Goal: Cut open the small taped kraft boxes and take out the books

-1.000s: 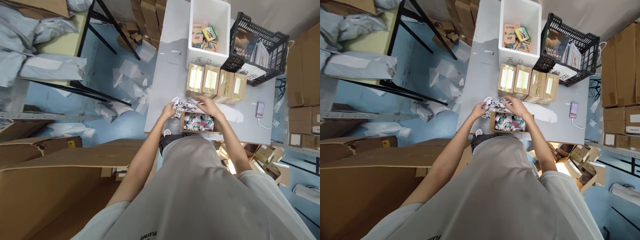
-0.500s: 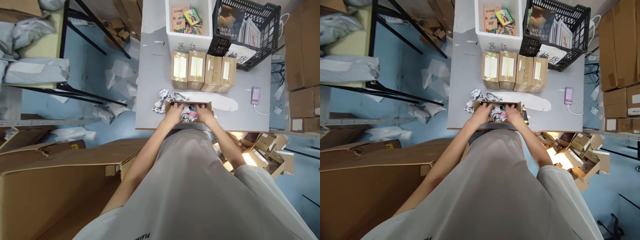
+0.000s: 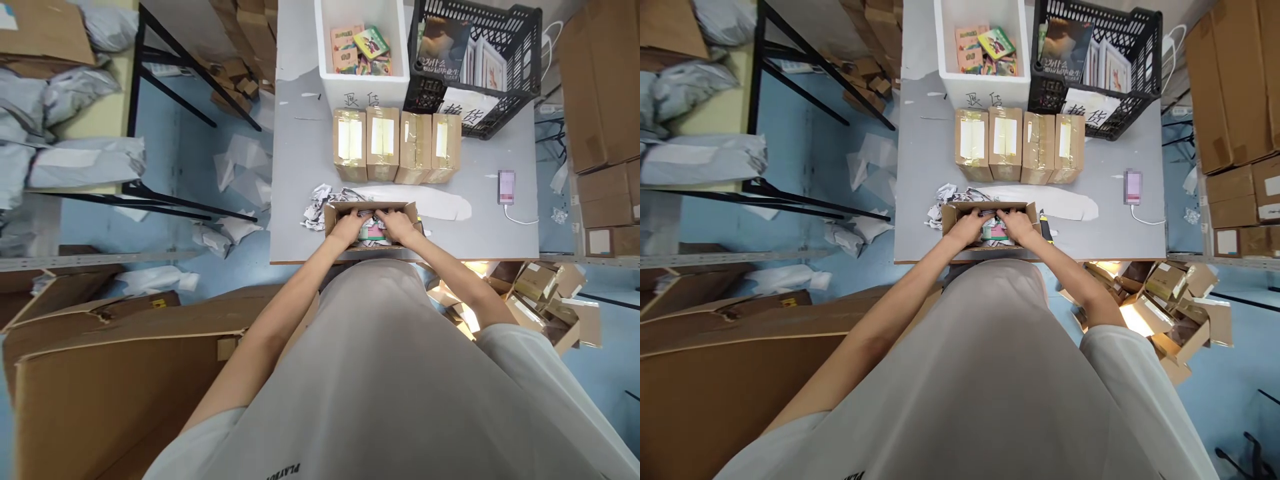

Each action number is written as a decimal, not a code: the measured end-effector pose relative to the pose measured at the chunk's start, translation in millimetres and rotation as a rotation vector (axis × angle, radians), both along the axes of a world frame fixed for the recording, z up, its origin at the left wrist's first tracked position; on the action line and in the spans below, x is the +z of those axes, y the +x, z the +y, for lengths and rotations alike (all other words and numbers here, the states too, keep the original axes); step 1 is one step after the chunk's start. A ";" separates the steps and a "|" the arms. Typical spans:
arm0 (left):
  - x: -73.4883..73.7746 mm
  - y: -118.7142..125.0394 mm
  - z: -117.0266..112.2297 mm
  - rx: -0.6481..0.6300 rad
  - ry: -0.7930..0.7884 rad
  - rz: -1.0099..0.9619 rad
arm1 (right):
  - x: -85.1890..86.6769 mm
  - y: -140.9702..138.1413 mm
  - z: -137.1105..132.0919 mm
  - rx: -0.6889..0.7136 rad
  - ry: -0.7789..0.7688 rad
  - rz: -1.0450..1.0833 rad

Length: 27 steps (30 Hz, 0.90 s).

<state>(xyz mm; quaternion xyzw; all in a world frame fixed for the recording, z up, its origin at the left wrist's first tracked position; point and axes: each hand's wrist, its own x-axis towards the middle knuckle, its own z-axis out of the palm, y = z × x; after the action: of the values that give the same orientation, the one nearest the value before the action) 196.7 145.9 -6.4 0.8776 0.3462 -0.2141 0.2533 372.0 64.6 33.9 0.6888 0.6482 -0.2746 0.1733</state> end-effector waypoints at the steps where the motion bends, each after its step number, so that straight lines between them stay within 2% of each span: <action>1: 1.2 -0.6 1.2 -0.001 0.001 -0.006 | -0.1 0.2 0.0 -0.012 0.002 0.001; 6: 3.5 1.9 -3.0 -0.002 0.027 0.006 | -3.3 -5.5 0.7 -0.070 -0.010 -0.027; 11: 6.0 -1.0 -2.5 0.000 -0.031 -0.051 | -0.6 -3.2 2.3 -0.114 -0.040 0.014; 18: 25.1 -20.4 3.0 0.102 0.002 -0.168 | 14.1 2.7 -11.8 -0.226 0.101 0.137; 20: 36.2 -30.9 2.4 0.156 -0.004 -0.267 | 24.7 3.8 -15.6 -0.232 0.166 0.192; 23: 61.2 -52.1 8.5 0.230 -0.004 -0.520 | 53.3 6.9 -13.3 -0.235 0.319 0.313; 25: 80.2 -67.0 22.6 0.307 0.031 -0.691 | 76.7 9.9 -0.6 -0.224 0.449 0.415; 27: 93.9 -79.2 46.5 0.421 0.090 -0.812 | 93.5 12.2 25.3 -0.203 0.570 0.496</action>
<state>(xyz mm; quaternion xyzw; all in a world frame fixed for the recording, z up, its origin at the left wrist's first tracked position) 117.4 192.4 87.5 0.8112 0.3985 0.2187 0.3679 384.2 89.9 127.4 0.6828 0.6492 -0.2572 -0.2149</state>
